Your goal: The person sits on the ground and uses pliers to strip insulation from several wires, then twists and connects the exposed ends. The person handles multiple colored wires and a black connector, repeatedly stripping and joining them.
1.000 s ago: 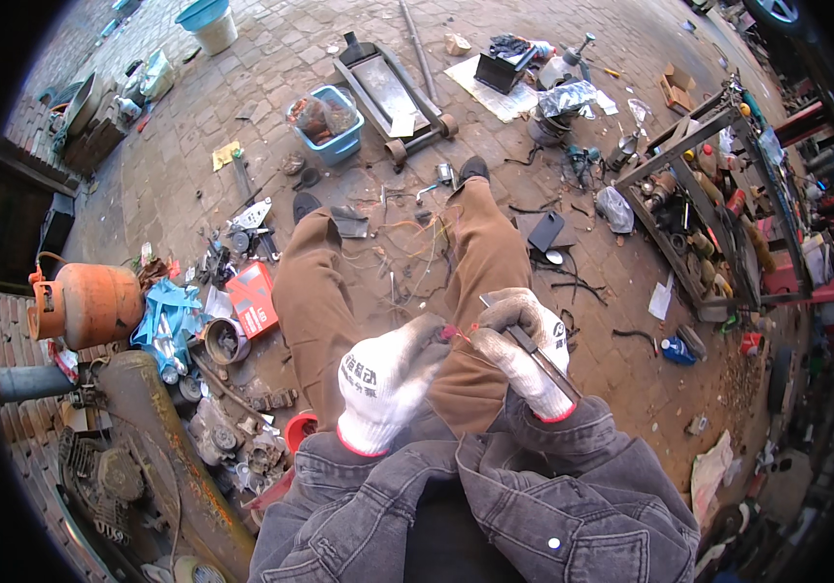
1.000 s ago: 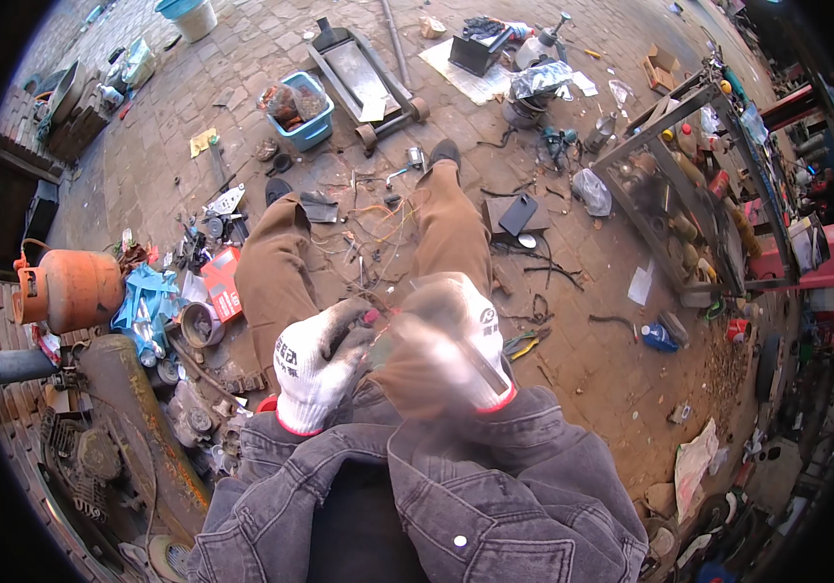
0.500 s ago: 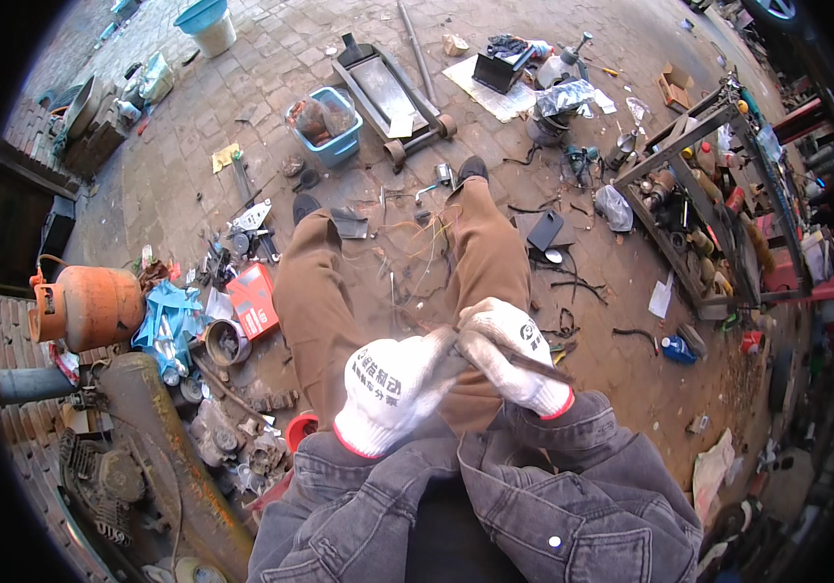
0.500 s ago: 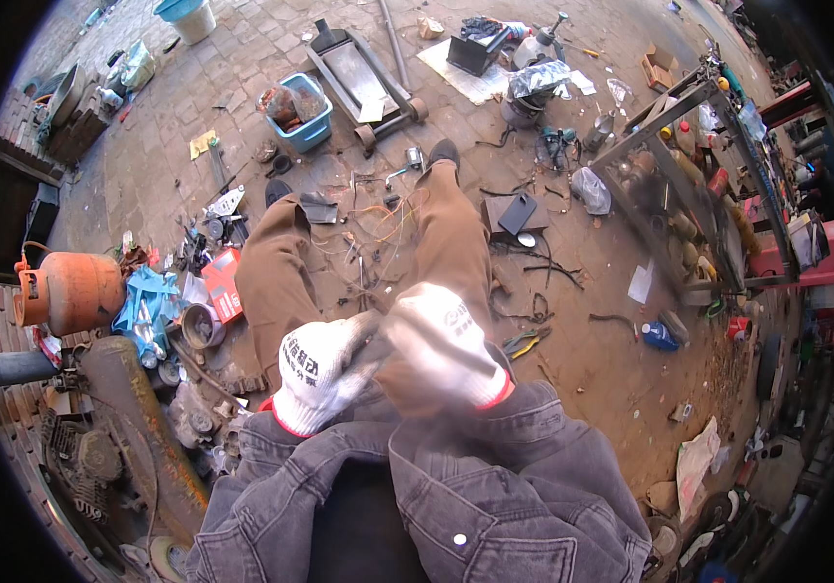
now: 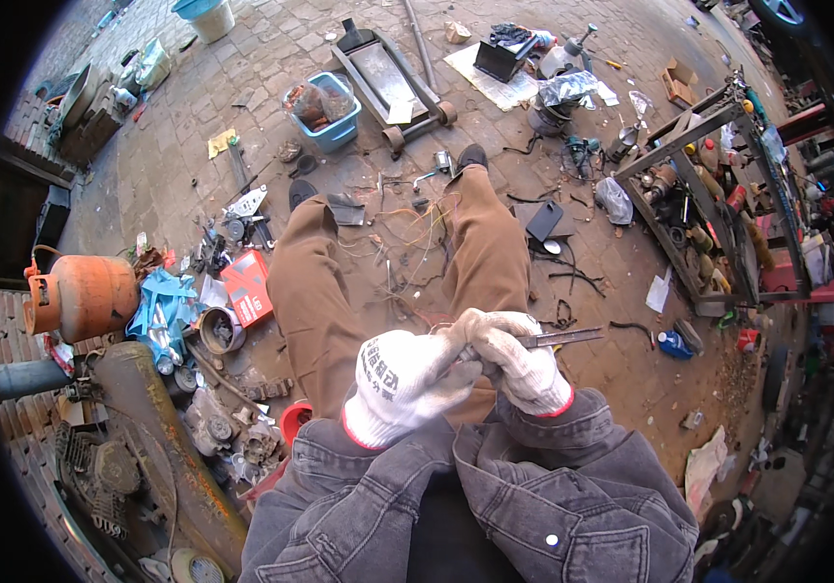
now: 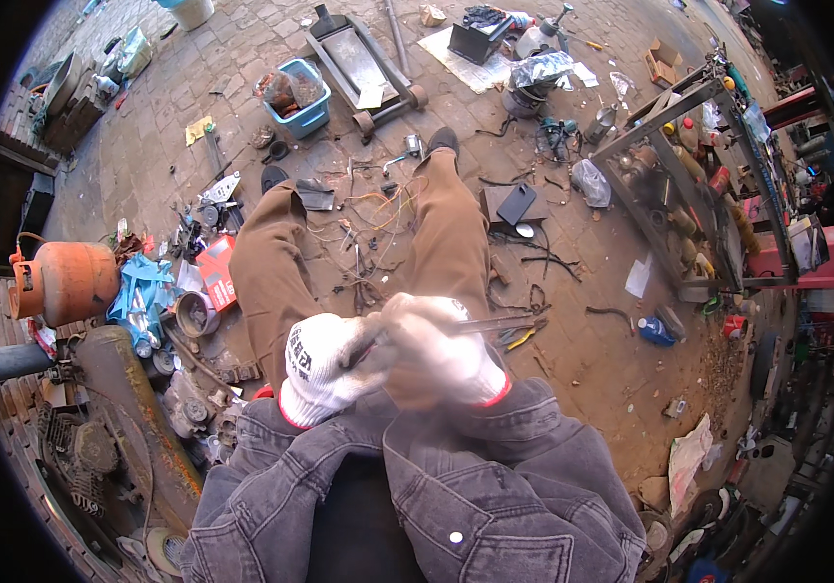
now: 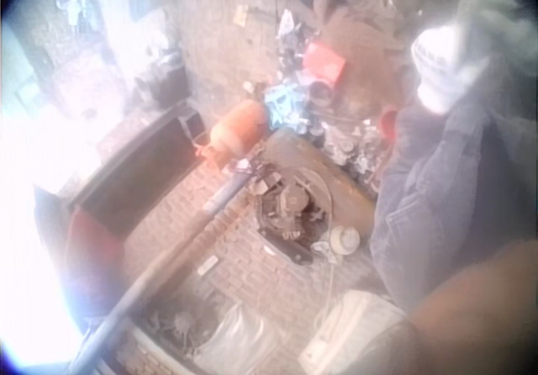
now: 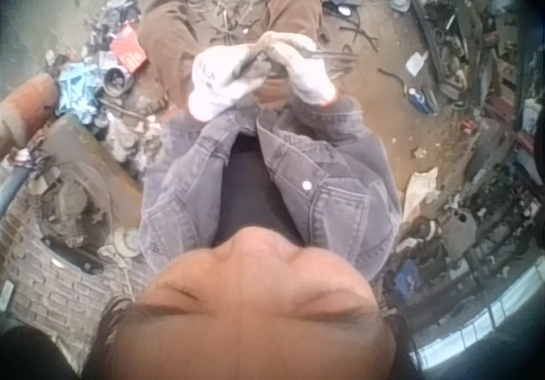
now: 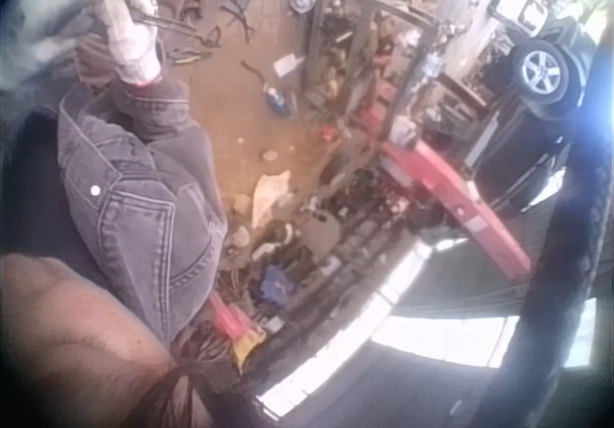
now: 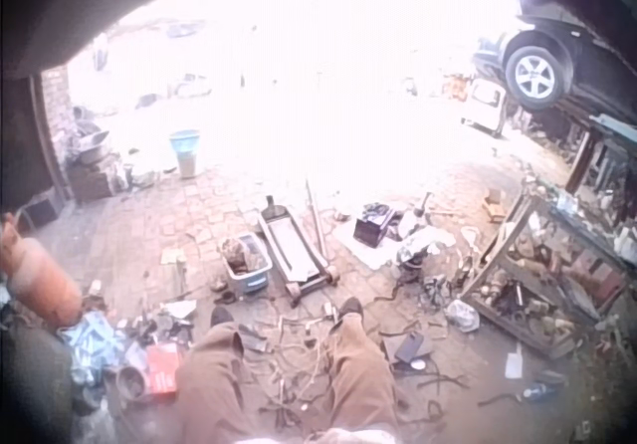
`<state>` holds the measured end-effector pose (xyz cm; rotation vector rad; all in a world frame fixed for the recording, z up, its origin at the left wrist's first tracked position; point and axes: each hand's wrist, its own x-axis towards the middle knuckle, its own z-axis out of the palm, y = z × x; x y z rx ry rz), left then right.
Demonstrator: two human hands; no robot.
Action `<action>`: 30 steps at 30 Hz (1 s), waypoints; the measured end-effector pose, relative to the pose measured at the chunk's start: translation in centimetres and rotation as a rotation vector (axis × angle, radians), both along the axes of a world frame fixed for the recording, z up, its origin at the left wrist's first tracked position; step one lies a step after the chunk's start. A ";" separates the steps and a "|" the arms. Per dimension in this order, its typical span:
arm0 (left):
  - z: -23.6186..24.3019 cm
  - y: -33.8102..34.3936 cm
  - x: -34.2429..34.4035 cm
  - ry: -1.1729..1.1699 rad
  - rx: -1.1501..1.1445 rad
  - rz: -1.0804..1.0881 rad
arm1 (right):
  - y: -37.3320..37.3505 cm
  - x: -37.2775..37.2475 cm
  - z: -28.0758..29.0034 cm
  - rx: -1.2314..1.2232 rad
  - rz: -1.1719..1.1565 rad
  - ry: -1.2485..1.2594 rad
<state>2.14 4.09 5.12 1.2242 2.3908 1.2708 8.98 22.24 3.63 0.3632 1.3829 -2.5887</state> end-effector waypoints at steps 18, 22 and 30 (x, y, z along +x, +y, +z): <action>1.1 0.3 0.2 -0.092 -0.020 0.074 | -0.2 -0.4 -0.9 0.217 0.019 0.020; 0.3 -0.4 0.2 0.038 -0.002 0.009 | -0.1 0.1 -1.3 0.194 0.003 0.174; -0.4 0.1 0.5 0.225 0.005 0.040 | -0.6 -0.1 -0.9 0.336 -0.066 0.338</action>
